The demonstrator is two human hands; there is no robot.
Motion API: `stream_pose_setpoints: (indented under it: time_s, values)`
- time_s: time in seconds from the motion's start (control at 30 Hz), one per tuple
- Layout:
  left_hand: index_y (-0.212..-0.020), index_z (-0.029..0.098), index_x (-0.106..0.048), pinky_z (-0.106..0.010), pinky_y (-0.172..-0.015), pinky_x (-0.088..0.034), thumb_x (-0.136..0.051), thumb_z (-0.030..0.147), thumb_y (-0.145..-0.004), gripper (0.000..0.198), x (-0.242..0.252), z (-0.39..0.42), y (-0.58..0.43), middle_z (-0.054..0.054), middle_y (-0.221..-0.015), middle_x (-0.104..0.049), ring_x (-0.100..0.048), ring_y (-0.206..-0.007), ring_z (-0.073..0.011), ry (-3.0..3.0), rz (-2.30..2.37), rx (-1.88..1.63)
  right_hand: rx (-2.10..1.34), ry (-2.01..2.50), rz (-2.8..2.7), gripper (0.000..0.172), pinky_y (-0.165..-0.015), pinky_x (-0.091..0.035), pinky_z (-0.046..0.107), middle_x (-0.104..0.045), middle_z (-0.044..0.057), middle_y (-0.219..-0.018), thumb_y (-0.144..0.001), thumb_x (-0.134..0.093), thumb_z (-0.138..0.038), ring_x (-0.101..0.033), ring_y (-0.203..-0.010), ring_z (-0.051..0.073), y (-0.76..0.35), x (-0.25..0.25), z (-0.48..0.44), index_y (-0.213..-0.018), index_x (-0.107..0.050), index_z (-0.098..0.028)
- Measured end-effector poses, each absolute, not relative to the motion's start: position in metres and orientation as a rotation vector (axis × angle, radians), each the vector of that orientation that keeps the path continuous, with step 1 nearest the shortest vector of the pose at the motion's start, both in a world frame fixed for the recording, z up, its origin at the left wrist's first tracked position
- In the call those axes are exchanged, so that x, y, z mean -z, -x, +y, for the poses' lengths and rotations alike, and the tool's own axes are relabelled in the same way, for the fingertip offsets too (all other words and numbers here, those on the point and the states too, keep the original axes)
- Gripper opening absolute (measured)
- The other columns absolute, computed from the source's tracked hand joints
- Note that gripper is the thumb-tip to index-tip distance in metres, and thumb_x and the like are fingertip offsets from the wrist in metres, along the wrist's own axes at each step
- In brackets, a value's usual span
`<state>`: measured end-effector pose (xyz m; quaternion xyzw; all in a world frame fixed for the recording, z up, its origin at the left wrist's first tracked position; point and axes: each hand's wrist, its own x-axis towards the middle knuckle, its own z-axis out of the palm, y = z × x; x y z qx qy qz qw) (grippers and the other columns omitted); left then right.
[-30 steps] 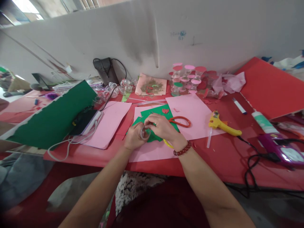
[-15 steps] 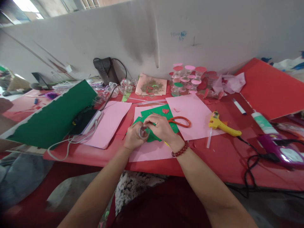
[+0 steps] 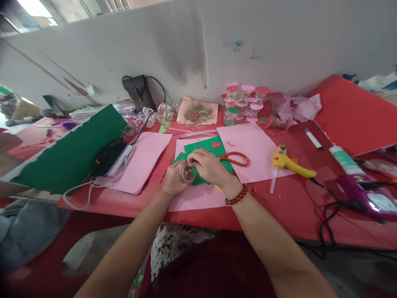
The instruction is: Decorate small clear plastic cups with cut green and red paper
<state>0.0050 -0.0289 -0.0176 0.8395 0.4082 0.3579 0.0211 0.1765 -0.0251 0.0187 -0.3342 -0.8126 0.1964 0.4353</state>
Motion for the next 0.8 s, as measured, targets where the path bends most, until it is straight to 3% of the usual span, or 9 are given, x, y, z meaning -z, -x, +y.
stream_pose_setpoints:
  time_s: [0.37,0.8]
  values:
    - [-0.073,0.023,-0.044,-0.024,-0.055,-0.043,-0.055,0.016,-0.063,0.016,0.018,-0.030,-0.008,0.002,-0.064,-0.052,-0.052,-0.057,-0.0132,-2.412,1.338,-1.217,-0.143,0.811,-2.120,0.020,-0.081,-0.044,0.038,-0.058,0.006,-0.084,-0.091,-0.044,-0.006,-0.050,-0.083,0.022,-0.167,-0.011,-0.026,-0.082,-0.054,-0.022]
    - [-0.070,0.020,-0.049,-0.022,-0.054,-0.043,-0.060,0.022,-0.063,0.013,0.009,-0.037,-0.014,0.005,-0.061,-0.051,-0.045,-0.054,-0.0086,-2.020,1.239,-1.321,-0.079,0.807,-1.873,0.022,-0.084,-0.050,0.039,-0.060,0.006,-0.085,-0.091,-0.042,-0.007,-0.057,-0.088,0.022,-0.156,-0.012,-0.034,-0.085,-0.054,-0.024]
